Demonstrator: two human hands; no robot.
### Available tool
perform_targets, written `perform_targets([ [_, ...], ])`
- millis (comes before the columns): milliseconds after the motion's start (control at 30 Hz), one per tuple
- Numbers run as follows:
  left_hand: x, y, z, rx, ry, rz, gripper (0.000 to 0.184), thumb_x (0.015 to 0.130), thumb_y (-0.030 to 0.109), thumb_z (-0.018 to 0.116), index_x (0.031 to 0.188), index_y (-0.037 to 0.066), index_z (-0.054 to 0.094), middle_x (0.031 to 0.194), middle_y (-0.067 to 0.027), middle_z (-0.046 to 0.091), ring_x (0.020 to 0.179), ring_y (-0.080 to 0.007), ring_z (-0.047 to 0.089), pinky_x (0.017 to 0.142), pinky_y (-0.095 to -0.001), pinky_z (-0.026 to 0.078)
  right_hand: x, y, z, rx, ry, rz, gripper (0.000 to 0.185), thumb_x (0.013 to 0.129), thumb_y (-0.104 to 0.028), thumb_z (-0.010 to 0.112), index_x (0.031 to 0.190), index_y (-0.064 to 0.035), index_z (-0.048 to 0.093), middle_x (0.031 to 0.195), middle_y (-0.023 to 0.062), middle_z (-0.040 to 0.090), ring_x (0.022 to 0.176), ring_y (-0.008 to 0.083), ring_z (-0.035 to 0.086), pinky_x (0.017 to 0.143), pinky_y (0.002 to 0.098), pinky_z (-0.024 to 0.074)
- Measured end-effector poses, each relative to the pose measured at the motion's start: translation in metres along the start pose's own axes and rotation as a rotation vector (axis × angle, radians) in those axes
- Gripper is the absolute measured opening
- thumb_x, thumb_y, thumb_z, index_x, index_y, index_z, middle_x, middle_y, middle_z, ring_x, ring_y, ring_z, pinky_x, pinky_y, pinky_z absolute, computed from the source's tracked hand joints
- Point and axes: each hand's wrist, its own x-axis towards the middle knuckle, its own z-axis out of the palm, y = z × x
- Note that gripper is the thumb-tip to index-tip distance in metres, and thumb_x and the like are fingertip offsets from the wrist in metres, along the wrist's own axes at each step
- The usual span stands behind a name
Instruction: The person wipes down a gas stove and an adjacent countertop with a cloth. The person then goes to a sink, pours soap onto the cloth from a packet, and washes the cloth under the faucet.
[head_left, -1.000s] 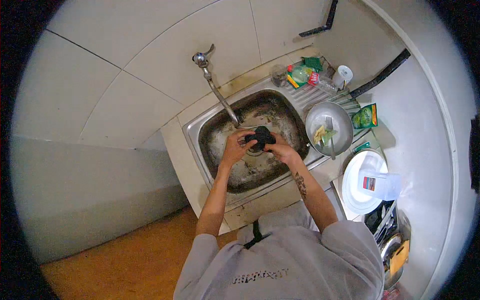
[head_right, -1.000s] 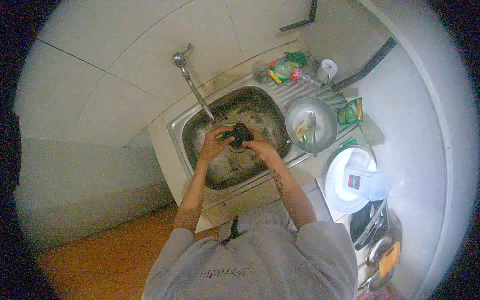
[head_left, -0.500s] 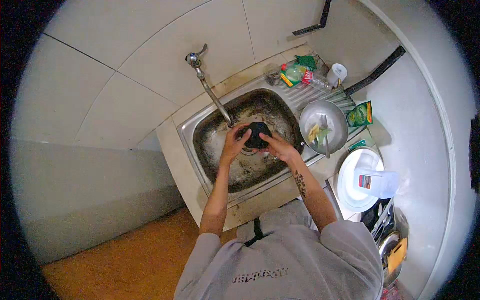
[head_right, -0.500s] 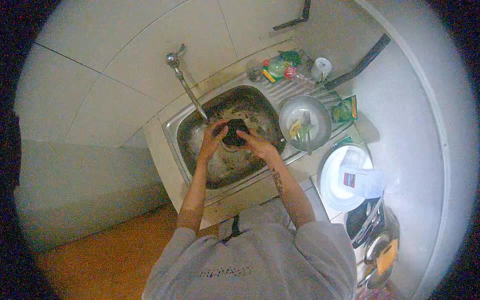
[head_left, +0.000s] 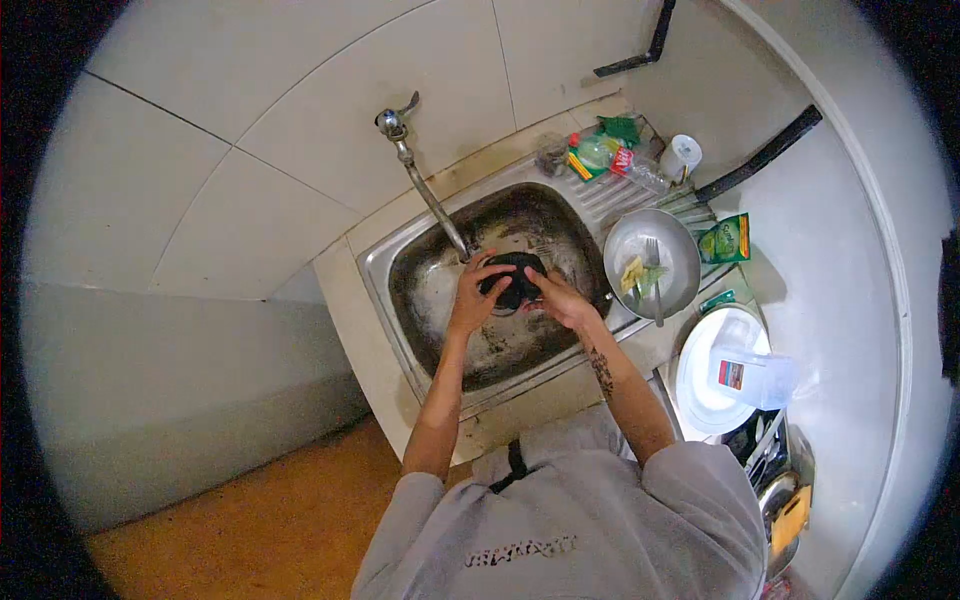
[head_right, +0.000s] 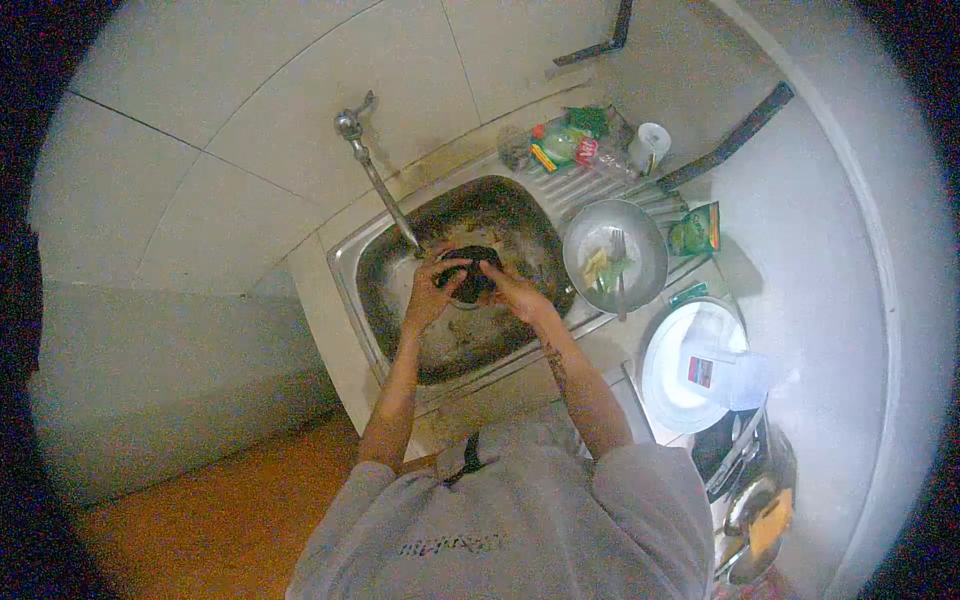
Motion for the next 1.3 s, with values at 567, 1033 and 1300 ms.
perform_targets([
  [567,-0.006,0.014,-0.005,-0.221,0.279,-0.280,0.022,0.095,0.020,0.052,0.092,-0.001,0.058,0.099,-0.0090,0.064,0.091,-0.0156,0.059,0.083,-0.0277,0.044,-0.011,0.001,0.025,0.079,-0.060,-0.004,0.046,0.088,-0.029,0.064,0.120,-0.0008,0.049,0.105,0.0075,0.061,0.082,0.0186,0.061,0.072,0.0360,0.0545],
  [1033,0.032,-0.060,0.000,-0.121,0.287,-0.216,0.033,0.089,0.031,0.063,0.102,0.000,0.062,0.090,-0.0100,0.064,0.085,-0.0199,0.063,0.079,-0.0352,0.048,-0.003,0.019,0.004,0.377,-0.088,0.017,0.026,0.088,-0.010,0.056,0.113,-0.0034,0.054,0.105,0.0065,0.061,0.092,0.0210,0.061,0.075,0.0419,0.0545],
  [1300,0.024,-0.064,-0.007,0.136,0.128,-0.616,0.045,0.092,0.042,0.053,0.106,0.000,0.064,0.091,-0.0140,0.066,0.081,-0.0212,0.061,0.075,-0.0343,0.047,0.036,0.024,0.054,-0.113,0.174,-0.065,0.051,0.078,-0.031,0.075,0.116,-0.0045,0.054,0.107,0.0055,0.062,0.093,0.0173,0.059,0.075,0.0331,0.0496],
])
